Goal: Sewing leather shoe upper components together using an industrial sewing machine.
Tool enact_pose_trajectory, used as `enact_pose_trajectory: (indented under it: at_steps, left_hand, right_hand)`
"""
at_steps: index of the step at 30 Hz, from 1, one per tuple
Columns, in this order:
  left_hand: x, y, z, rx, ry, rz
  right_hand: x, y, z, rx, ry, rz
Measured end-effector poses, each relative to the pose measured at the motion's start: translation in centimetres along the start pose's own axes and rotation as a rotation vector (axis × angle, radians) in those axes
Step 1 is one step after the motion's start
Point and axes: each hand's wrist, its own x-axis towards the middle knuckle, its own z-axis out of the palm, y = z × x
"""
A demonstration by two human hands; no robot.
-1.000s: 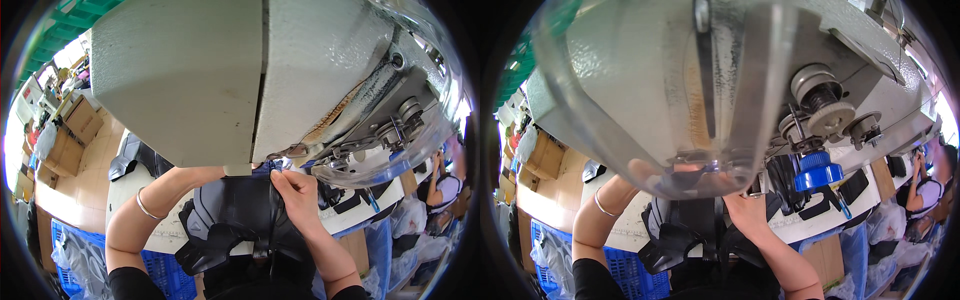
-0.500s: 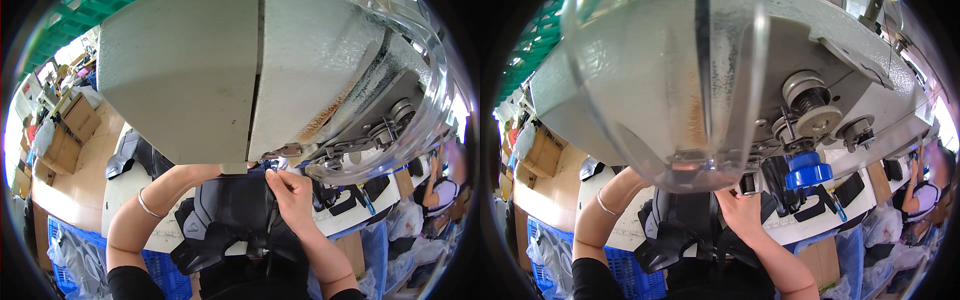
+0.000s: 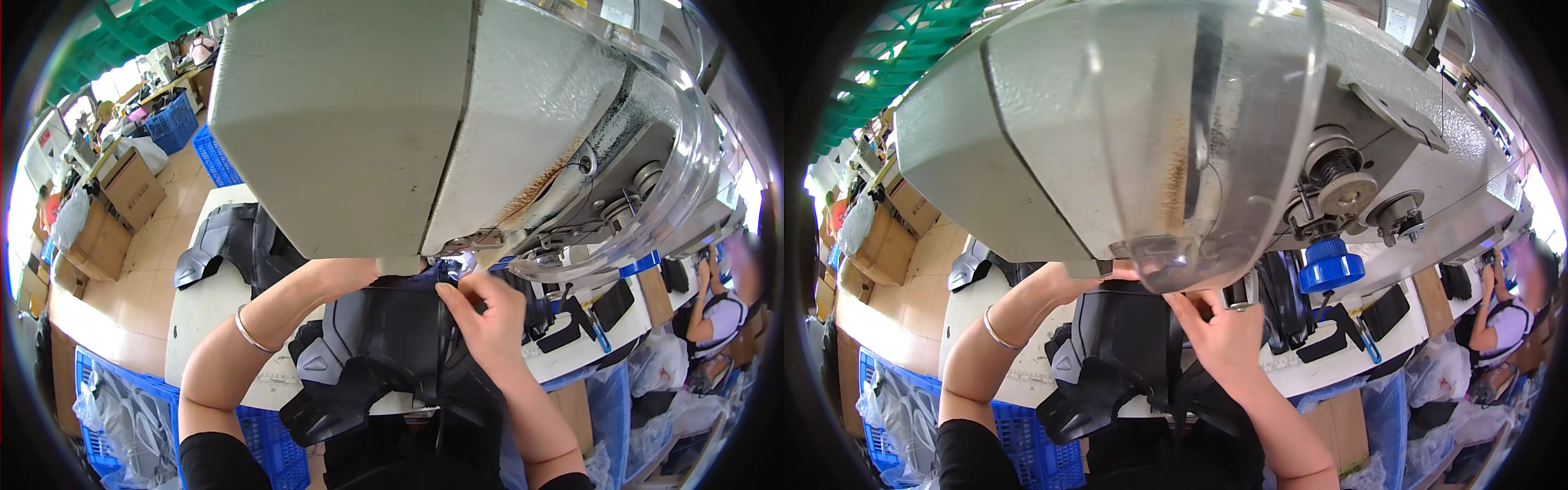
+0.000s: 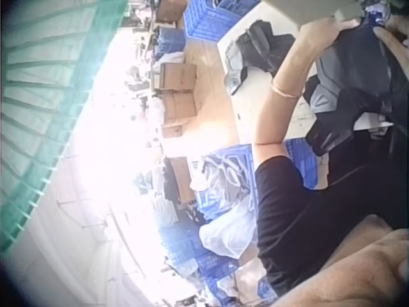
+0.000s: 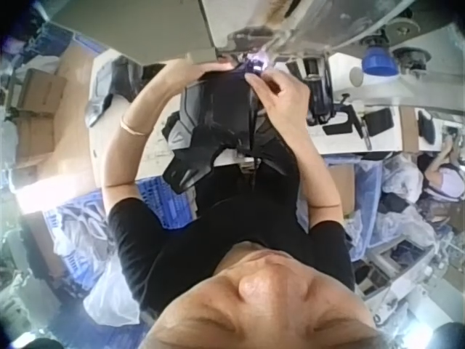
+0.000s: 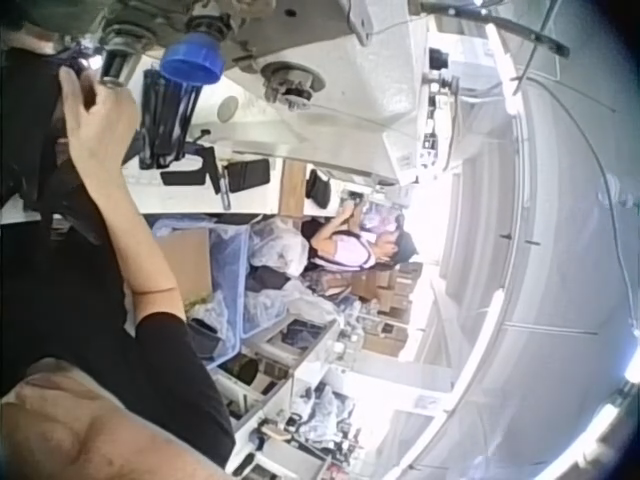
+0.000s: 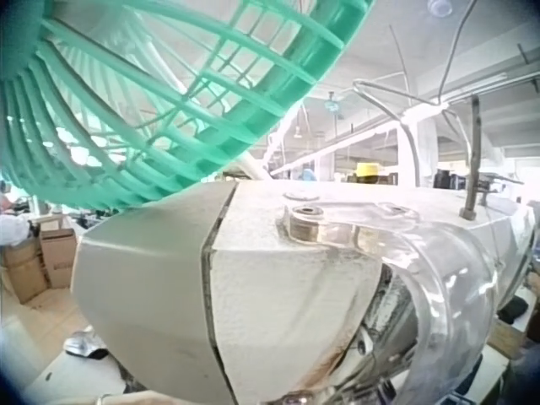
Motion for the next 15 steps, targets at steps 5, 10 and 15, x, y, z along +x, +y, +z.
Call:
enact_pose_trajectory:
  at_steps: [5,10,15]
  left_hand:
    - [-0.2,0.6,0.1,0.062,0.018,0.055]
    - [-0.3,1.6,0.0,0.025,-0.035,-0.009]
    - [-0.1,1.1,-0.2,-0.027,-0.073,-0.009]
  right_hand:
    - [1.3,1.3,-0.7,-0.330,0.060,-0.477]
    - [1.2,3.5,0.6,-0.014,0.123,-0.078]
    - [0.4,3.4,1.6,-0.052,0.201,0.009]
